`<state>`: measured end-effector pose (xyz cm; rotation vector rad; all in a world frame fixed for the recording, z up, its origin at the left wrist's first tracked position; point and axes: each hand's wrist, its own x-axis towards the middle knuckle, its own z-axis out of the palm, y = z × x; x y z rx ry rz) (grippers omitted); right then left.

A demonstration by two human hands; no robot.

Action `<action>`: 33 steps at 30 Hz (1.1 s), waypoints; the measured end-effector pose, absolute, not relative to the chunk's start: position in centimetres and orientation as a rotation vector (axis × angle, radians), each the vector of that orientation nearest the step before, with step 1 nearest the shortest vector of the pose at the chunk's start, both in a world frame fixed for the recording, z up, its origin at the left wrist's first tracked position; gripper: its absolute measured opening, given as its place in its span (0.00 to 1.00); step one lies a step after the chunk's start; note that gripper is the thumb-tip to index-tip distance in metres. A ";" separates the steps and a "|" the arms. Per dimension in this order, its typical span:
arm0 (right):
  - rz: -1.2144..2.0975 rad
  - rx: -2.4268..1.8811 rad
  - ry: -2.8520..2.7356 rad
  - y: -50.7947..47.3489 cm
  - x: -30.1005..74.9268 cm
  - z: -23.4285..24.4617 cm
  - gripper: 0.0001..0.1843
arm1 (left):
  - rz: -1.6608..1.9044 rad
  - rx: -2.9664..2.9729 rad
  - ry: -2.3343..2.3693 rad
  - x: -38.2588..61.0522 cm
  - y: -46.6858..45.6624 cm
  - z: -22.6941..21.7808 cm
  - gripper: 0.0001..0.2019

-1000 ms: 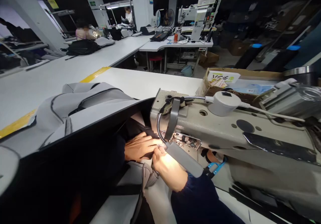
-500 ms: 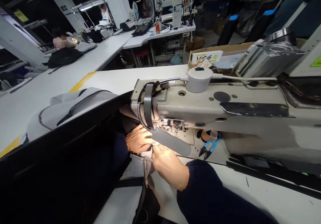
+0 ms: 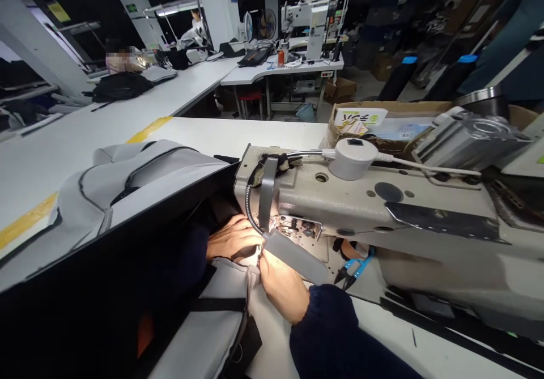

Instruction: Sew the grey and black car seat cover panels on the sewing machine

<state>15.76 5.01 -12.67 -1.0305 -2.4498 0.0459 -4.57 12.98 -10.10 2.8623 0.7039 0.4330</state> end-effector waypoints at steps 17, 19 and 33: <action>0.631 -1.005 -2.408 2.6 16.6 -10.5 0.34 | 0.197 2.870 0.563 -4.7 14.0 -8.9 0.13; 0.552 -0.998 -2.441 2.9 16.5 -10.6 0.34 | 0.208 2.885 0.563 -4.7 14.5 -8.7 0.12; 0.244 -1.174 -2.586 4.5 15.1 -11.4 0.38 | 0.383 2.821 0.423 -4.8 17.6 -8.8 0.17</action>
